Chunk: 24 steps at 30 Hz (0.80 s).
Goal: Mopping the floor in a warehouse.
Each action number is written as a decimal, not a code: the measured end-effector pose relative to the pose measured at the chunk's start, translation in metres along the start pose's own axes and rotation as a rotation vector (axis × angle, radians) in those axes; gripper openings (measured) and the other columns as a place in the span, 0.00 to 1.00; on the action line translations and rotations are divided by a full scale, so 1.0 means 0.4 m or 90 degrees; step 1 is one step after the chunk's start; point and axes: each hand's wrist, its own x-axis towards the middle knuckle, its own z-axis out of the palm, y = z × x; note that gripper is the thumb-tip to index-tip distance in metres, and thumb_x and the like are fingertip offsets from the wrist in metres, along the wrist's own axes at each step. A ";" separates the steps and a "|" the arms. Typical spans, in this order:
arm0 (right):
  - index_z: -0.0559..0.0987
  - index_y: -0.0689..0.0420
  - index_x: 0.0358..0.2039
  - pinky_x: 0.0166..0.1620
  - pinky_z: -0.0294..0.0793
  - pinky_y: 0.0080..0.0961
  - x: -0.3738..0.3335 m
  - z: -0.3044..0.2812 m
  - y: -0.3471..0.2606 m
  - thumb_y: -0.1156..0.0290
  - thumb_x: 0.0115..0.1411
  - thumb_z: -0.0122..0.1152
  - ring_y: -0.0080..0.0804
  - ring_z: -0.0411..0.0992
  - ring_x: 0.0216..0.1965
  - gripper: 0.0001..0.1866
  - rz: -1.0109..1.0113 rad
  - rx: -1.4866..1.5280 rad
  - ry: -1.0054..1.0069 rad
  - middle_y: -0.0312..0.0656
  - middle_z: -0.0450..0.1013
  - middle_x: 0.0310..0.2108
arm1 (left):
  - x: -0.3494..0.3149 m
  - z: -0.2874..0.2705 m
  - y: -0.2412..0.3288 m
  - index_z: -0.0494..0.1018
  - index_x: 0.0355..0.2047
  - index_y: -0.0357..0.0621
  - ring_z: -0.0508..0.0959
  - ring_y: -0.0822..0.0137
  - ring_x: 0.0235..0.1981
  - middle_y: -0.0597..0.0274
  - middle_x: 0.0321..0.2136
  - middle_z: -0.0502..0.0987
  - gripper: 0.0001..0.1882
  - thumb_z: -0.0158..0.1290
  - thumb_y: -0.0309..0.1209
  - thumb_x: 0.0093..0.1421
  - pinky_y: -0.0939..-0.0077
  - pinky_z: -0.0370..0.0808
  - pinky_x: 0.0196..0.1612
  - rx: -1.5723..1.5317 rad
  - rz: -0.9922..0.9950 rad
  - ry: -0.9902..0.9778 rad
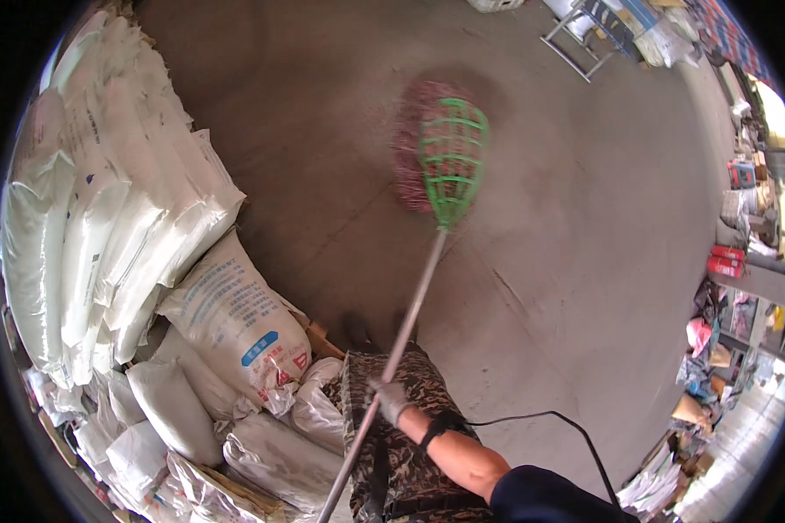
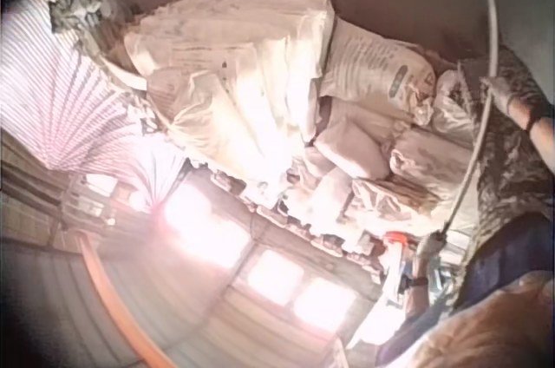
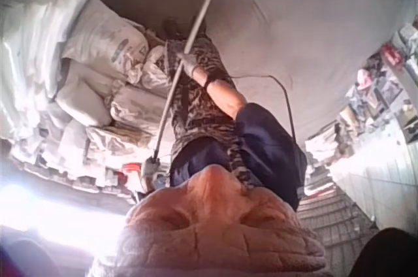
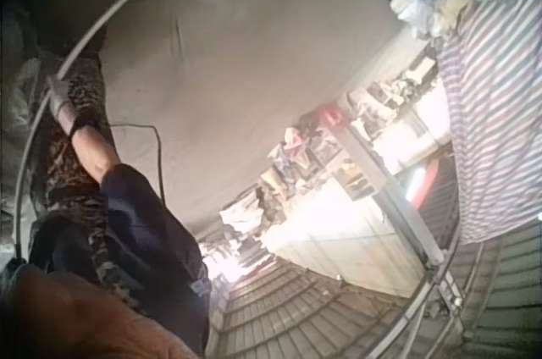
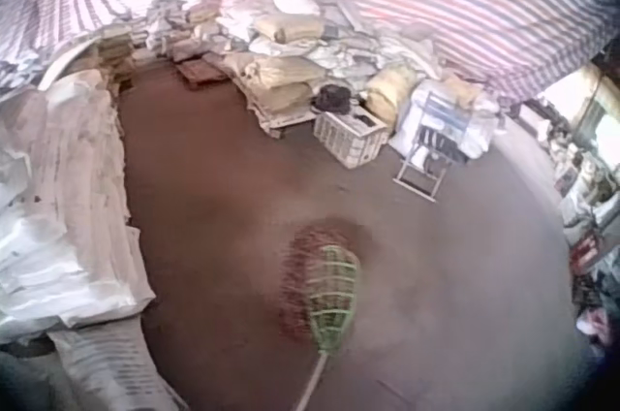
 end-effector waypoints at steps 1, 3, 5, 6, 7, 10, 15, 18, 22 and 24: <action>0.68 0.57 0.21 0.19 0.66 0.27 -0.009 -0.039 -0.039 0.68 0.54 0.53 0.30 0.63 0.14 0.09 -0.026 0.003 0.009 0.37 0.64 0.14 | 0.018 -0.013 0.035 0.72 0.26 0.39 0.74 0.54 0.21 0.47 0.18 0.73 0.15 0.50 0.41 0.49 0.63 0.68 0.24 0.051 0.024 0.000; 0.66 0.54 0.21 0.19 0.66 0.28 0.006 -0.169 -0.098 0.67 0.55 0.50 0.29 0.61 0.14 0.09 -0.065 0.020 0.019 0.36 0.61 0.13 | 0.071 -0.039 0.121 0.71 0.26 0.40 0.74 0.51 0.23 0.46 0.19 0.73 0.13 0.49 0.38 0.48 0.61 0.68 0.26 0.121 0.085 0.012; 0.63 0.51 0.21 0.18 0.64 0.29 0.024 -0.251 -0.169 0.66 0.56 0.48 0.27 0.58 0.13 0.09 -0.061 0.076 0.068 0.34 0.58 0.12 | 0.116 -0.032 0.183 0.71 0.26 0.42 0.74 0.49 0.24 0.47 0.20 0.73 0.10 0.48 0.35 0.46 0.58 0.69 0.28 0.096 0.131 0.035; 0.62 0.50 0.20 0.18 0.63 0.28 0.012 -0.243 -0.205 0.65 0.56 0.47 0.26 0.56 0.12 0.10 -0.046 0.120 0.119 0.33 0.56 0.12 | 0.121 -0.040 0.224 0.72 0.26 0.43 0.74 0.49 0.25 0.48 0.20 0.73 0.10 0.47 0.33 0.45 0.58 0.69 0.29 0.056 0.141 0.043; 0.62 0.50 0.20 0.18 0.63 0.28 0.013 -0.262 -0.222 0.65 0.56 0.47 0.26 0.56 0.12 0.10 -0.052 0.113 0.120 0.33 0.56 0.12 | 0.064 -0.104 0.353 0.72 0.27 0.48 0.74 0.49 0.25 0.50 0.21 0.74 0.09 0.46 0.32 0.44 0.56 0.70 0.29 0.209 0.154 0.087; 0.61 0.49 0.20 0.19 0.62 0.28 0.012 -0.245 -0.218 0.66 0.56 0.47 0.25 0.56 0.13 0.10 -0.054 0.186 0.075 0.32 0.54 0.12 | 0.086 -0.131 0.285 0.72 0.27 0.52 0.74 0.51 0.25 0.51 0.21 0.74 0.08 0.46 0.31 0.44 0.57 0.70 0.28 0.230 0.184 0.176; 0.63 0.54 0.20 0.21 0.65 0.33 -0.072 -0.035 0.012 0.70 0.54 0.49 0.30 0.58 0.14 0.08 0.000 0.159 -0.025 0.36 0.57 0.12 | 0.104 -0.090 -0.051 0.73 0.37 0.51 0.75 0.50 0.31 0.46 0.28 0.74 0.14 0.45 0.30 0.49 0.60 0.70 0.33 0.132 0.030 0.264; 0.64 0.56 0.20 0.19 0.68 0.32 -0.106 0.048 0.187 0.71 0.53 0.51 0.33 0.63 0.14 0.09 0.060 0.016 -0.004 0.39 0.61 0.13 | 0.045 -0.034 -0.187 0.73 0.36 0.47 0.75 0.49 0.31 0.45 0.27 0.74 0.14 0.44 0.32 0.50 0.60 0.71 0.34 0.146 -0.113 0.211; 0.66 0.54 0.19 0.20 0.69 0.31 -0.098 0.066 0.432 0.65 0.53 0.55 0.31 0.64 0.15 0.11 0.132 -0.152 -0.078 0.36 0.62 0.14 | -0.061 0.150 -0.368 0.73 0.37 0.47 0.76 0.54 0.28 0.50 0.27 0.76 0.14 0.48 0.34 0.49 0.62 0.72 0.30 0.106 -0.172 0.303; 0.66 0.54 0.20 0.20 0.69 0.31 -0.184 0.102 0.480 0.63 0.53 0.55 0.31 0.64 0.15 0.12 0.253 -0.102 -0.122 0.36 0.62 0.14 | -0.135 0.290 -0.420 0.74 0.36 0.47 0.76 0.54 0.29 0.51 0.27 0.76 0.15 0.50 0.37 0.49 0.62 0.72 0.32 0.141 -0.245 0.371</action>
